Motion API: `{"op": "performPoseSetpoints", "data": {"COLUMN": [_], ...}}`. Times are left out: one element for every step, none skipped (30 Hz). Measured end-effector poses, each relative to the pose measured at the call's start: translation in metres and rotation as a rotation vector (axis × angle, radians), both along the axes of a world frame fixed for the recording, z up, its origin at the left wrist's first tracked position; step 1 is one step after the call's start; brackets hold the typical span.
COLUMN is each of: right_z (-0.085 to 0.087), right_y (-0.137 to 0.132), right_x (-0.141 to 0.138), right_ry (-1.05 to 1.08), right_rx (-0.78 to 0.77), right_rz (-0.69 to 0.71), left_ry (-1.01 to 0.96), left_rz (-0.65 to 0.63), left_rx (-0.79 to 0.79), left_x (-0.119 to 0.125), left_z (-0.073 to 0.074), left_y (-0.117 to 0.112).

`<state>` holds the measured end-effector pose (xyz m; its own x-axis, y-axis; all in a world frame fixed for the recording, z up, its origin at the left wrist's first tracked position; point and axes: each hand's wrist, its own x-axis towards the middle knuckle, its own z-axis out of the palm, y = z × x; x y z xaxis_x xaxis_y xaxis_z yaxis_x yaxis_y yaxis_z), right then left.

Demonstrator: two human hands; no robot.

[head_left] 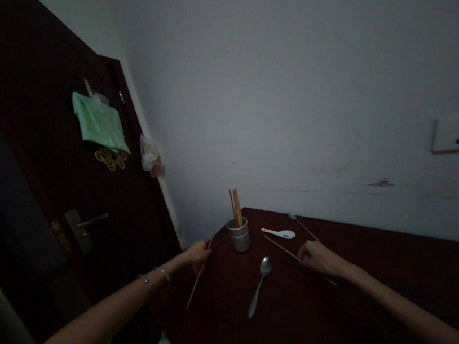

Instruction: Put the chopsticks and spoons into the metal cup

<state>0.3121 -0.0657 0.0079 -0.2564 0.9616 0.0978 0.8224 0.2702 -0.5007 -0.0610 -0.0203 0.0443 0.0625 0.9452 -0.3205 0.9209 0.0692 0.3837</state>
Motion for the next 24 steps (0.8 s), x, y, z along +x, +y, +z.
{"op": "performPoseSetpoints", "data": {"right_z": [-0.003, -0.006, -0.009, -0.012, -0.015, -0.018, -0.020, -0.022, -0.023, -0.023, -0.023, -0.023, -0.023, -0.023, -0.023, -0.023, -0.024, -0.024, -0.025, -0.025, -0.024, -0.024, -0.022, -0.021], "right_y": [0.002, 0.005, 0.008, 0.011, 0.014, 0.016, 0.018, 0.020, 0.021, 0.021, 0.020, 0.019, 0.018, 0.017, 0.015, 0.014, 0.013, 0.012, 0.012, 0.012, 0.012, 0.013, 0.015, 0.017], "right_x": [-0.004, -0.008, -0.012, -0.015, -0.017, -0.019, -0.021, -0.022, -0.023, -0.024, -0.025, -0.025, -0.025, -0.025, -0.024, -0.024, -0.023, -0.022, -0.022, -0.022, -0.022, -0.022, -0.021, -0.021], "right_ry": [0.004, 0.010, 0.013, 0.015, 0.015, 0.014, 0.013, 0.013, 0.015, 0.015, 0.011, 0.004, -0.005, -0.012, -0.017, -0.021, -0.020, -0.018, -0.016, -0.014, -0.014, -0.012, -0.008, -0.001], "right_rx": [0.006, 0.007, 0.008, 0.011, 0.017, 0.024, 0.030, 0.033, 0.030, 0.022, 0.009, 0.000, -0.006, -0.004, 0.002, 0.014, 0.030, 0.043, 0.048, 0.045, 0.035, 0.023, 0.013, 0.013], "right_rz": [0.009, 0.011, 0.010, 0.010, 0.009, 0.007, 0.005, 0.005, 0.007, 0.009, 0.011, 0.014, 0.014, 0.010, 0.006, 0.004, 0.005, 0.007, 0.008, 0.007, 0.006, 0.007, 0.011, 0.013], "left_ry": [0.062, 0.114, 0.158, 0.193, 0.223, 0.245, 0.259, 0.269, 0.276, 0.289, 0.307, 0.332, 0.362, 0.388, 0.408, 0.421, 0.426, 0.424, 0.417, 0.409, 0.401, 0.394, 0.387, 0.381], "left_rz": [-0.025, -0.049, -0.072, -0.093, -0.114, -0.138, -0.162, -0.182, -0.195, -0.202, -0.211, -0.223, -0.238, -0.256, -0.275, -0.290, -0.297, -0.299, -0.301, -0.306, -0.316, -0.328, -0.339, -0.348], "left_rx": [0.014, 0.025, 0.026, 0.014, 0.000, -0.005, -0.001, 0.009, 0.019, 0.028, 0.039, 0.056, 0.082, 0.114, 0.148, 0.174, 0.187, 0.186, 0.176, 0.164, 0.156, 0.150, 0.146, 0.141], "left_x": [0.001, 0.003, 0.005, 0.006, 0.007, 0.007, 0.007, 0.006, 0.005, 0.003, 0.002, 0.001, 0.000, -0.001, -0.001, -0.002, -0.002, -0.003, -0.003, -0.004, -0.005, -0.006, -0.006, -0.007], "left_z": [-0.008, -0.014, -0.019, -0.023, -0.026, -0.028, -0.029, -0.030, -0.032, -0.033, -0.034, -0.035, -0.037, -0.038, -0.039, -0.040, -0.040, -0.041, -0.041, -0.042, -0.042, -0.042, -0.043, -0.043], "left_y": [-0.002, -0.004, -0.005, -0.005, -0.004, -0.003, -0.002, -0.001, 0.001, 0.003, 0.004, 0.006, 0.007, 0.008, 0.009, 0.010, 0.010, 0.011, 0.012, 0.012, 0.013, 0.014, 0.015, 0.016]}}
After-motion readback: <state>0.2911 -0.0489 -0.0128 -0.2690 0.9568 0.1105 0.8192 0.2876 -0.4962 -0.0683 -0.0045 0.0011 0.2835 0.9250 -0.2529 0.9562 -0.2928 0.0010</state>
